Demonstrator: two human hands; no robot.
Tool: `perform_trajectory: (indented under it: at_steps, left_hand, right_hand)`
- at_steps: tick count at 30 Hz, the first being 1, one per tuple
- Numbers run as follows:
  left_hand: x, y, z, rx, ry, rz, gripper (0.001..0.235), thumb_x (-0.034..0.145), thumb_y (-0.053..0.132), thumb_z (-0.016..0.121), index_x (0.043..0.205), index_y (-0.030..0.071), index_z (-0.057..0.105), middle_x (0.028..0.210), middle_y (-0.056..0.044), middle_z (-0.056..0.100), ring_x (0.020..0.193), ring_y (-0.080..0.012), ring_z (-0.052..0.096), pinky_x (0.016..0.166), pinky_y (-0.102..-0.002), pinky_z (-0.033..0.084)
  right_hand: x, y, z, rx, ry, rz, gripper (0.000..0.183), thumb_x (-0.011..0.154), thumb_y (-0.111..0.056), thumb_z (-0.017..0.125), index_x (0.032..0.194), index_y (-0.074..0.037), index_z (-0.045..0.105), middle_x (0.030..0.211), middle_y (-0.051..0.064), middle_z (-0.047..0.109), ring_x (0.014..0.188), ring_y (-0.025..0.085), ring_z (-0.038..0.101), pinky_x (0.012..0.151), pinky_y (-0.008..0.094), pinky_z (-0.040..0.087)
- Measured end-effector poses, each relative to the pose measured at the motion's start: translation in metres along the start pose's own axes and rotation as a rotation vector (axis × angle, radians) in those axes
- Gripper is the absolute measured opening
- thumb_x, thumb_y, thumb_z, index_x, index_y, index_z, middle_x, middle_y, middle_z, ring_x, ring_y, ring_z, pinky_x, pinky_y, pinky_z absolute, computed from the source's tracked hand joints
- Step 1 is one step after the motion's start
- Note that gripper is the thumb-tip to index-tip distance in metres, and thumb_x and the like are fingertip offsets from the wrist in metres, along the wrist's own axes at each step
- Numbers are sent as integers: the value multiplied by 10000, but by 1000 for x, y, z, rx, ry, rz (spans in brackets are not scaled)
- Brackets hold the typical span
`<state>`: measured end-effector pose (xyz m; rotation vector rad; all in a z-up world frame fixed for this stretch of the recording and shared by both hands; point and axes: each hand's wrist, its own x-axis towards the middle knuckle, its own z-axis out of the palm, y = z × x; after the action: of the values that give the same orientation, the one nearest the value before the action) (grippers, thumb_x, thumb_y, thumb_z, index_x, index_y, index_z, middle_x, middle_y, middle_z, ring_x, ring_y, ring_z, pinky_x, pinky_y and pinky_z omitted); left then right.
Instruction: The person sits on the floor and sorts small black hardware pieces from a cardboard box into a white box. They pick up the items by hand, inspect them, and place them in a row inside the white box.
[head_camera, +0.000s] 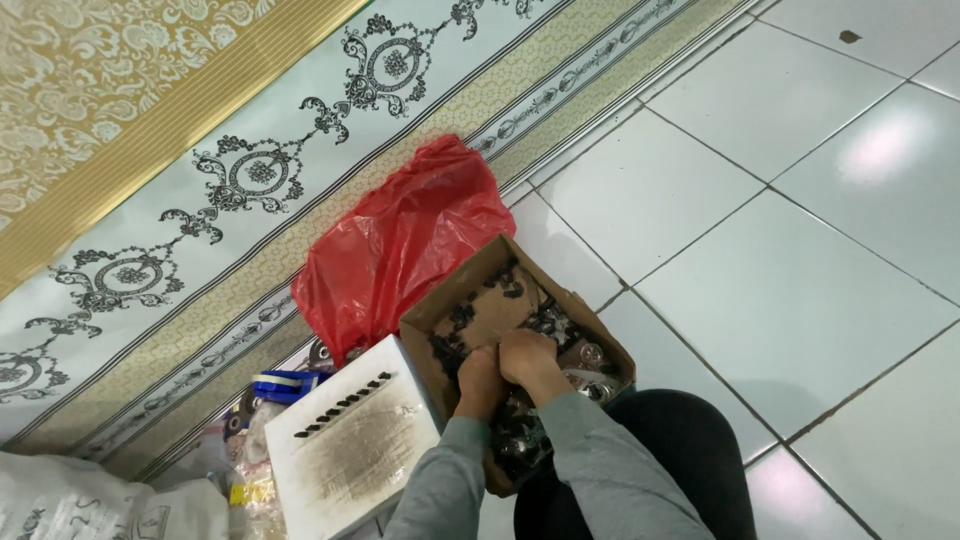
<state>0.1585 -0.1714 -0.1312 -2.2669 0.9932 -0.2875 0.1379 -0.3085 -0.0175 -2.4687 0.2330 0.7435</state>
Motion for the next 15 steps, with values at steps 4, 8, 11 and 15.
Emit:
perform_trajectory:
  at_steps: [4,8,11,15]
  left_hand:
    - [10,10,28,-406,-143,-176,159,839,69,655,780,182,559,740,18,600,697,-121,643,600,-182,507]
    - [9,8,19,-612,-209,-349,76,867,71,634,850,139,604,742,31,622,689,-134,684,579,-186,551]
    - [2,-10,-35,-701,-115,-346,153,848,74,645,760,153,546,664,24,583,623,-112,648,525,-159,517]
    - [-5,-5,-34,-733,-146,-174,179,883,139,629,719,189,578,653,32,626,645,-105,679,523,-196,529]
  right_hand:
    - [9,2,3,18,4,3,205,930,-30,570,804,-45,731,746,137,716,735,263,710,721,448,592]
    - [2,2,2,34,18,2,213,930,-23,570,796,-44,735,725,141,707,706,252,700,694,434,598]
    - [1,1,0,33,5,5,221,939,-18,563,805,-36,739,735,144,708,718,250,699,705,433,600]
    - [-17,-9,-16,-10,-77,30,235,977,4,510,962,14,744,878,174,733,863,269,716,812,469,596]
